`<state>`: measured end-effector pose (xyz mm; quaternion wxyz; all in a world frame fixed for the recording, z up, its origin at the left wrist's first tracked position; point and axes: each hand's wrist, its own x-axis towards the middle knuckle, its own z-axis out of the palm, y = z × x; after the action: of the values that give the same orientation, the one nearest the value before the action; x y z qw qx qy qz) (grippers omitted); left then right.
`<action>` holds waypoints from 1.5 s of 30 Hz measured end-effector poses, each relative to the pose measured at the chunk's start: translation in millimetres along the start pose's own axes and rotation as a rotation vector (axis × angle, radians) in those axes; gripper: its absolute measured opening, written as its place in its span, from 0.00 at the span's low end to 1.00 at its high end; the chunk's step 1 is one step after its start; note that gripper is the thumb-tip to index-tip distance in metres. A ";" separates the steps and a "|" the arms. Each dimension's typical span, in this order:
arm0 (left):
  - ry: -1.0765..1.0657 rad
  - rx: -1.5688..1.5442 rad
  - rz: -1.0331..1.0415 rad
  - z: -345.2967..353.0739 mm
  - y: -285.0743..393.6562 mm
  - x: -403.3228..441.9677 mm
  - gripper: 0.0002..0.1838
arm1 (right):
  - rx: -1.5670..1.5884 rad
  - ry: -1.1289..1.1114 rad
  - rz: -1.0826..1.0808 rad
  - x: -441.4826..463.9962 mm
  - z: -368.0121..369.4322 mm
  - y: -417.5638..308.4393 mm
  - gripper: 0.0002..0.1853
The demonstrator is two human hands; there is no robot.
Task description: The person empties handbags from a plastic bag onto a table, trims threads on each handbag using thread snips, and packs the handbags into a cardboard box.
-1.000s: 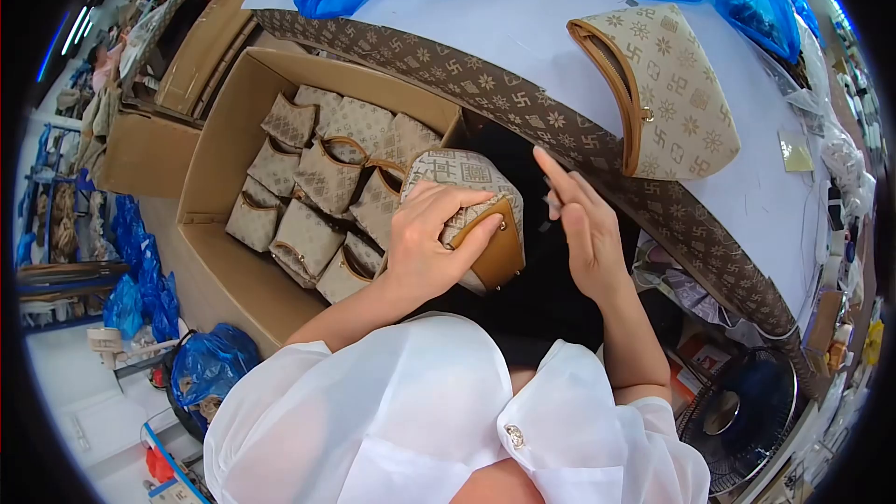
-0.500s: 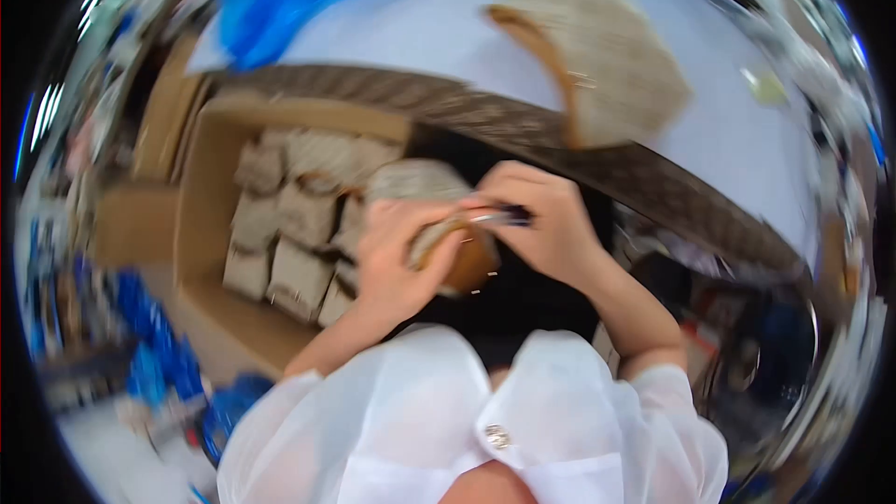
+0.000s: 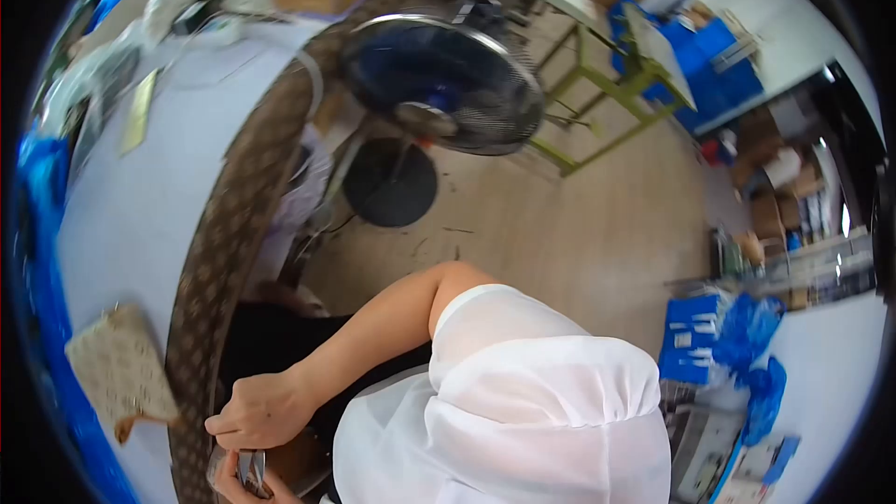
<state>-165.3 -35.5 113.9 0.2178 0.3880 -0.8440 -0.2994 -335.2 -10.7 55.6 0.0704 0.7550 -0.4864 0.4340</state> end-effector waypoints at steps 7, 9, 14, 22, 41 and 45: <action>-0.085 0.278 0.530 25.8 32.4 45.1 0.16 | -0.062 -0.087 0.333 -38.7 -42.7 9.6 0.09; -0.153 0.367 0.558 31.6 44.4 46.3 0.15 | 0.117 0.017 0.435 -53.8 -48.5 11.3 0.09; -0.216 0.438 0.578 40.5 44.5 49.9 0.14 | 0.216 0.036 0.557 -68.3 -49.1 12.0 0.10; -0.228 0.497 0.494 34.7 41.7 43.9 0.16 | 0.223 -0.108 0.647 -51.2 -49.6 5.6 0.12; 0.257 -0.040 -0.066 -1.4 -10.0 -19.8 0.10 | 1.159 -0.504 0.720 9.1 -8.5 10.1 0.08; 0.348 -0.078 -0.160 -13.9 -27.0 -28.1 0.10 | 1.061 -0.633 0.693 24.4 -11.4 11.2 0.12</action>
<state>-125.9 -32.2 102.0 0.3510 0.4909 -0.7479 -0.2764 -347.1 -26.9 76.7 -0.5941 0.5789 -0.4187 0.3697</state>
